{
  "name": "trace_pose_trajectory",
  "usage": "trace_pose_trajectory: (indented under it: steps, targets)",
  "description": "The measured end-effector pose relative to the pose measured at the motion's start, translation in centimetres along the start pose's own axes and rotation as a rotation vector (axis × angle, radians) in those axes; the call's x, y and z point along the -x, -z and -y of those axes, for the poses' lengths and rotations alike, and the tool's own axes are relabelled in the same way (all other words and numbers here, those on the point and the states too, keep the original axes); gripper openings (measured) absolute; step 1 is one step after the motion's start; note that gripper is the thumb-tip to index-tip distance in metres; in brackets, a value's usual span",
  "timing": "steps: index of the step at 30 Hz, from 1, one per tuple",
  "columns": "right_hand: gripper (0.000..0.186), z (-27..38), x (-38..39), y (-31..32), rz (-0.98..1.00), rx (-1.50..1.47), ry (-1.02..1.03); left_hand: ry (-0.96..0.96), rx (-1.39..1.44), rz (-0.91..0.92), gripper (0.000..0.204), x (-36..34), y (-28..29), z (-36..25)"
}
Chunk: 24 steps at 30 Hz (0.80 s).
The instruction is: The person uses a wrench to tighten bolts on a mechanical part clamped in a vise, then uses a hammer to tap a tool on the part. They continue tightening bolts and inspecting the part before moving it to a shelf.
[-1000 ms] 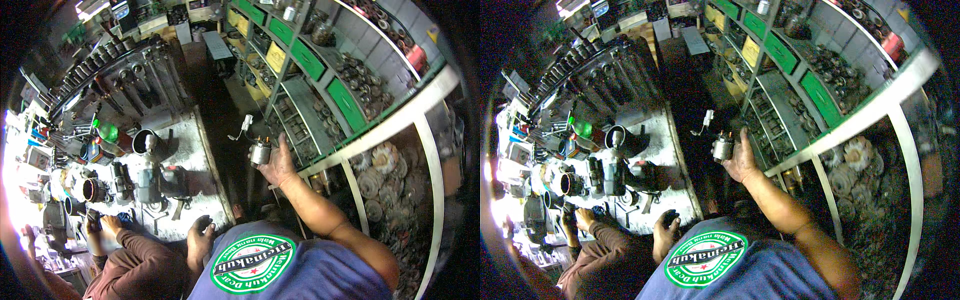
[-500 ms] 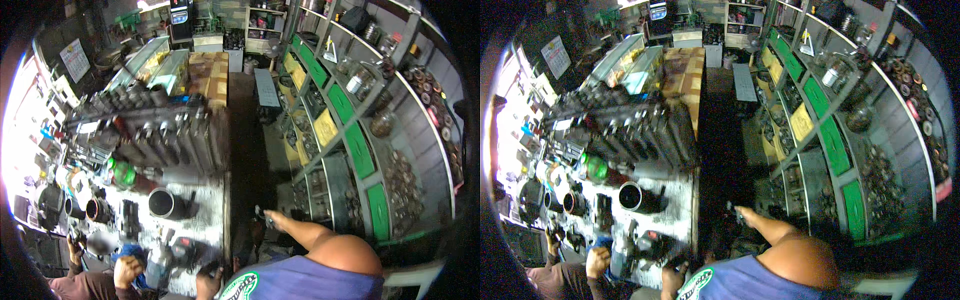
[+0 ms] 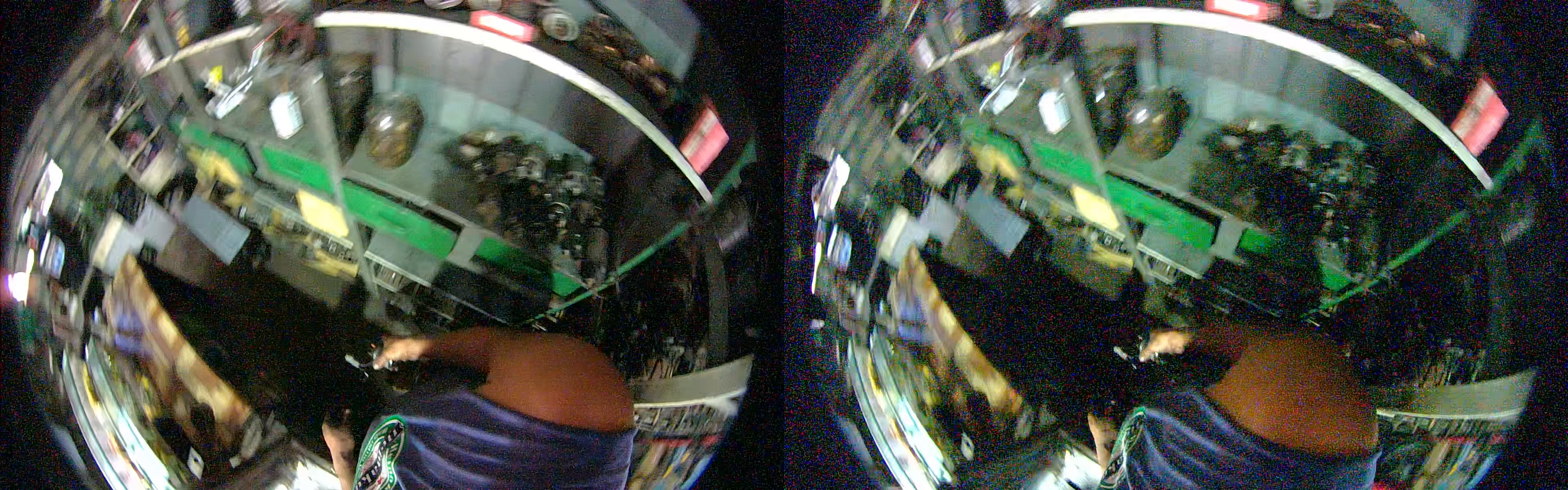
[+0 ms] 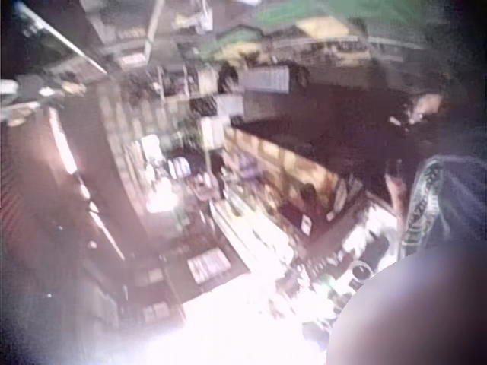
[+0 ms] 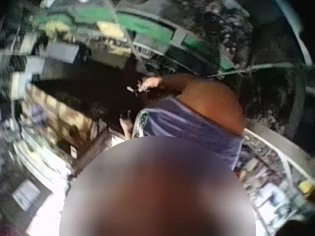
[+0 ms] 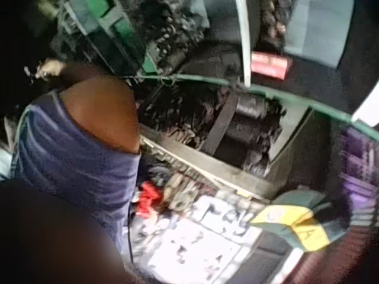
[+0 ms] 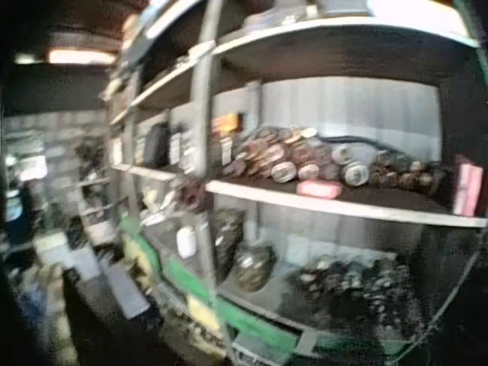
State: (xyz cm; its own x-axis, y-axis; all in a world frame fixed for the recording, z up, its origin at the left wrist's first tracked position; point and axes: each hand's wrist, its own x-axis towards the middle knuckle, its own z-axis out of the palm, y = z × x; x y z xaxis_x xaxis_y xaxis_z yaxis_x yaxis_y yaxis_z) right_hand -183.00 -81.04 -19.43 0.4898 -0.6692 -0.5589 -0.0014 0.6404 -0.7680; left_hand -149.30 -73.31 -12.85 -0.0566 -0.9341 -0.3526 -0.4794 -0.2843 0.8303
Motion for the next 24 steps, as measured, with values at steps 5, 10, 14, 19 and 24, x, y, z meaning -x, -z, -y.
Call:
trace_pose_trajectory:
  steps: [5,10,14,19,24]
  targets:
    - [0.032,0.6,4.7,4.1,-0.228,-0.035,-0.026,-0.169,0.029,0.268,0.041,-13.4,-1.6,-1.5]
    - [0.032,-2.9,9.6,6.5,-0.507,-0.160,-0.025,-0.170,-0.060,0.339,0.041,-19.7,0.3,-7.0]
    - [0.032,-5.5,11.3,6.0,-0.721,-0.263,-0.042,-0.175,-0.135,0.370,0.042,-24.6,0.7,-10.4]
    - [0.033,-7.9,11.6,3.3,-0.932,-0.379,-0.055,-0.210,-0.209,0.442,0.042,-30.5,1.8,-13.5]
    - [0.034,-9.5,11.4,-0.2,-1.109,-0.506,-0.047,-0.258,-0.267,0.537,0.043,-35.1,1.6,-15.7]
